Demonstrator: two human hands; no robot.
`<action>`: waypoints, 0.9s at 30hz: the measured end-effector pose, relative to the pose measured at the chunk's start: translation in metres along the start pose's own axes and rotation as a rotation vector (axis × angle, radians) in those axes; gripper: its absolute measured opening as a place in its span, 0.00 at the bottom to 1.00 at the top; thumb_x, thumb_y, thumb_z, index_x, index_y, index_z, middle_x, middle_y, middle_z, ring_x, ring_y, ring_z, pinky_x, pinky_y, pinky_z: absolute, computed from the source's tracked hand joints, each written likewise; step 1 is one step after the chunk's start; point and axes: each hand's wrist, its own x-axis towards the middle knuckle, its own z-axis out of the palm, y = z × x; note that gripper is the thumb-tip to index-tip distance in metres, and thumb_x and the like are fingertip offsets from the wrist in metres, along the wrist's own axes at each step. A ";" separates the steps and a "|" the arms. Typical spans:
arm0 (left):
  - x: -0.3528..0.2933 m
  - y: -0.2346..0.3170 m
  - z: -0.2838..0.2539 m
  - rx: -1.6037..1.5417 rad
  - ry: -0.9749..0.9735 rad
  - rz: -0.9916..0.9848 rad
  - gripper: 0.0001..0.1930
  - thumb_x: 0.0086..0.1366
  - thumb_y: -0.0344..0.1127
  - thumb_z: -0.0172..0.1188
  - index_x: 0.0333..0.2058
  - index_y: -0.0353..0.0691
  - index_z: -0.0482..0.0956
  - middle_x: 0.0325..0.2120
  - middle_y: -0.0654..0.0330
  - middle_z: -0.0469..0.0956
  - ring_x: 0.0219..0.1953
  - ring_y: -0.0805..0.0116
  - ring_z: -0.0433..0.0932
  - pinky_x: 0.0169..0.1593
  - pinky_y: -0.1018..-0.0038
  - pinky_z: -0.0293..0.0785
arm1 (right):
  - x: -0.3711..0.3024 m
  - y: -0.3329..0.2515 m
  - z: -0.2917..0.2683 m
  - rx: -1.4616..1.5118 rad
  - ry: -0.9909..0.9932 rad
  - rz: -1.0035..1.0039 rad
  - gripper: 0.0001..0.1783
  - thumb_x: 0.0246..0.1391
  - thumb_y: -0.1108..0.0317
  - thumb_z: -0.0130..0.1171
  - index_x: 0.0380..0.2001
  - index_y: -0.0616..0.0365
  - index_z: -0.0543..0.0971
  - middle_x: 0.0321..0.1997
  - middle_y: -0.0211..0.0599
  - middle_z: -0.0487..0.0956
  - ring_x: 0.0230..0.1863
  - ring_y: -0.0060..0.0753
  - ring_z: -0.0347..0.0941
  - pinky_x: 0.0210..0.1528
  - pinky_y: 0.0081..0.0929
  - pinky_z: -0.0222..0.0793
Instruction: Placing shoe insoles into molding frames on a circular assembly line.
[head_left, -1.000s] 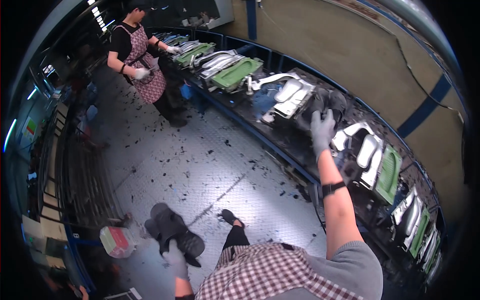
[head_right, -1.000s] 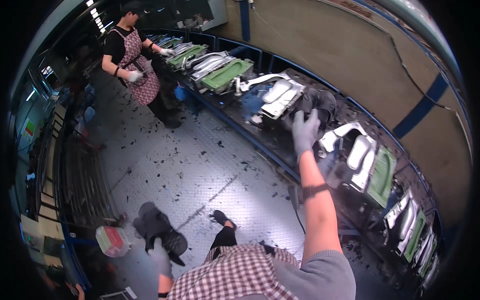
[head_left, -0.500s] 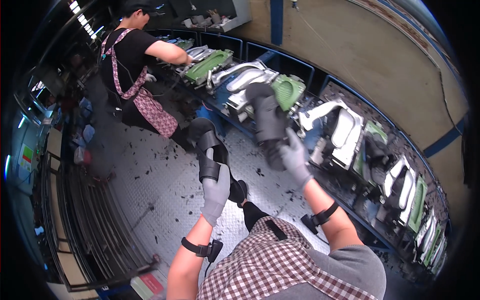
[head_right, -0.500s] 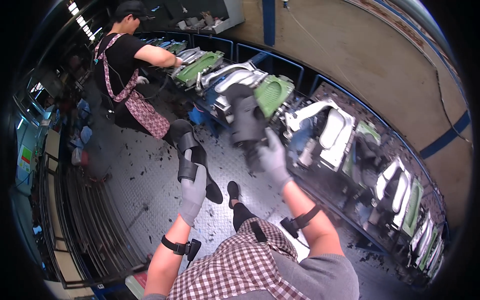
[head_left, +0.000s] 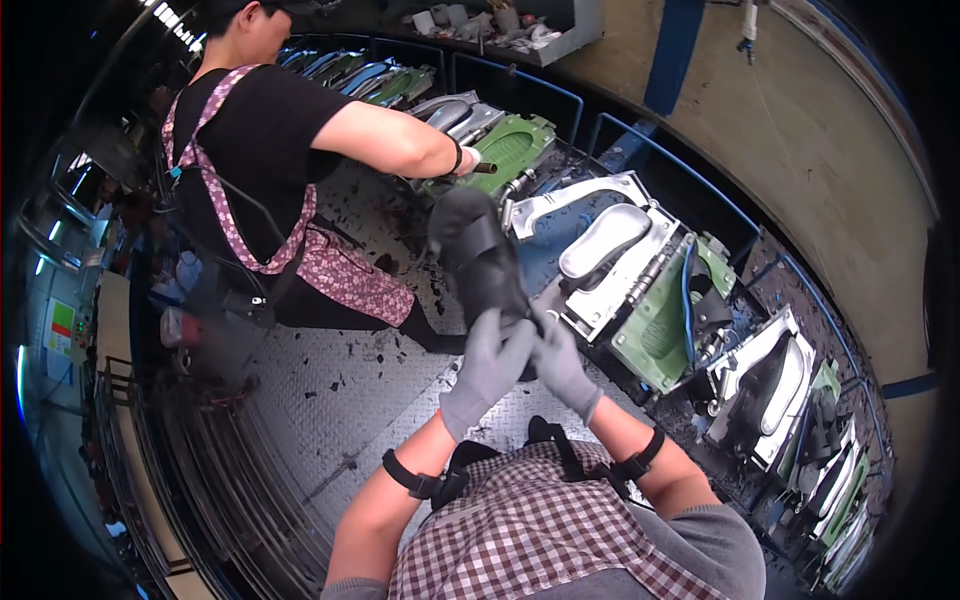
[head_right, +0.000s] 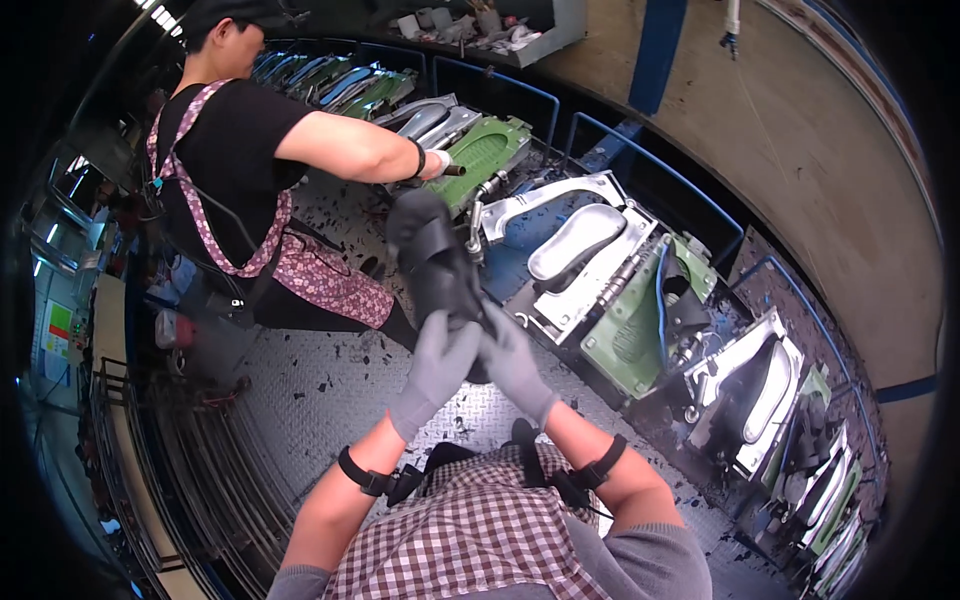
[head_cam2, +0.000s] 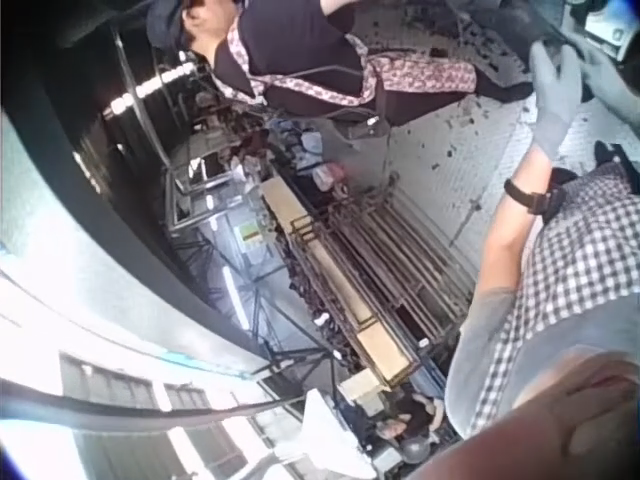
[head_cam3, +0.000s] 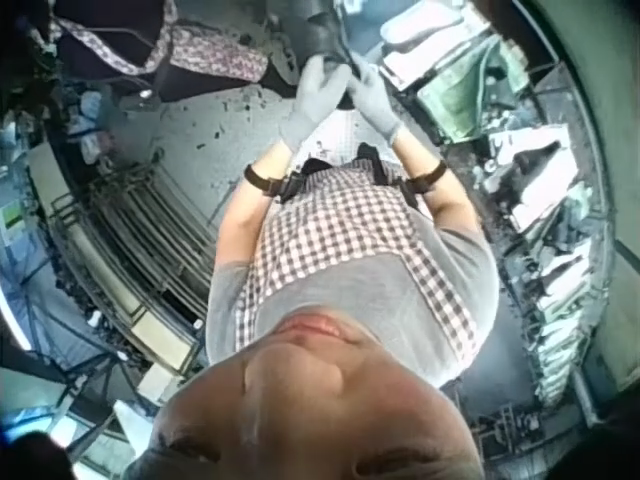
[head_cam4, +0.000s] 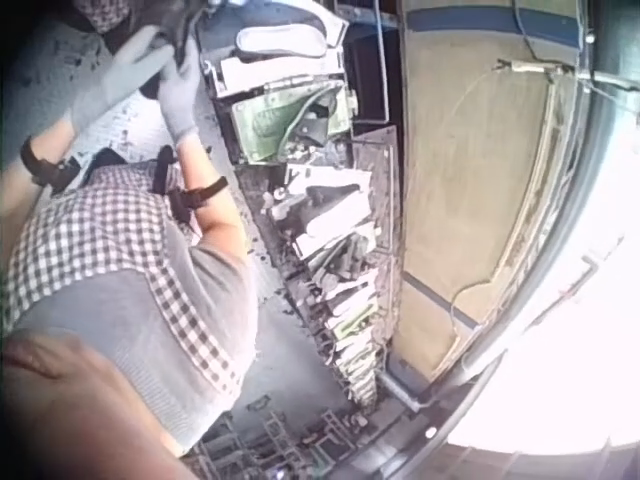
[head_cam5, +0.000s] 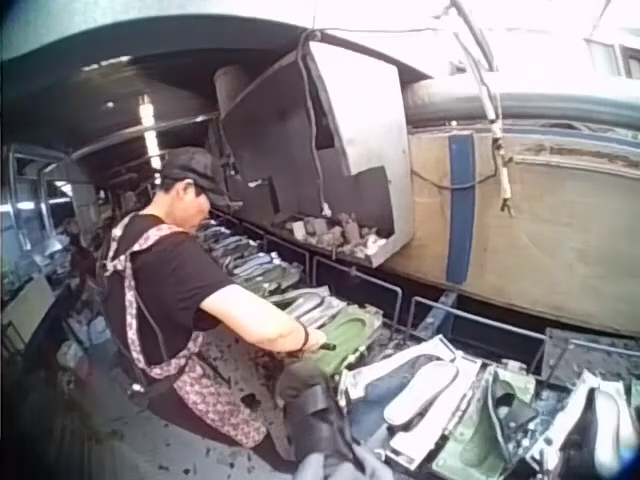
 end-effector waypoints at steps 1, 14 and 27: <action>0.013 0.004 -0.011 0.006 -0.055 0.111 0.32 0.68 0.28 0.57 0.69 0.32 0.58 0.57 0.50 0.71 0.57 0.67 0.74 0.58 0.70 0.73 | 0.022 0.003 0.005 -0.075 0.114 -0.111 0.32 0.63 0.80 0.53 0.70 0.70 0.62 0.65 0.47 0.72 0.67 0.34 0.66 0.70 0.28 0.60; 0.190 0.004 -0.213 0.259 -0.064 0.245 0.25 0.72 0.31 0.57 0.66 0.37 0.68 0.56 0.55 0.76 0.57 0.69 0.75 0.61 0.71 0.70 | 0.198 -0.045 0.031 -0.279 0.752 -0.222 0.22 0.58 0.71 0.59 0.54 0.69 0.75 0.46 0.38 0.80 0.48 0.25 0.75 0.55 0.25 0.70; 0.442 -0.030 -0.370 0.187 0.121 0.152 0.22 0.76 0.39 0.55 0.63 0.33 0.71 0.55 0.58 0.76 0.56 0.72 0.72 0.61 0.77 0.66 | 0.391 -0.014 0.061 0.013 0.646 -0.169 0.23 0.59 0.74 0.61 0.58 0.69 0.74 0.47 0.31 0.80 0.41 0.18 0.74 0.45 0.18 0.71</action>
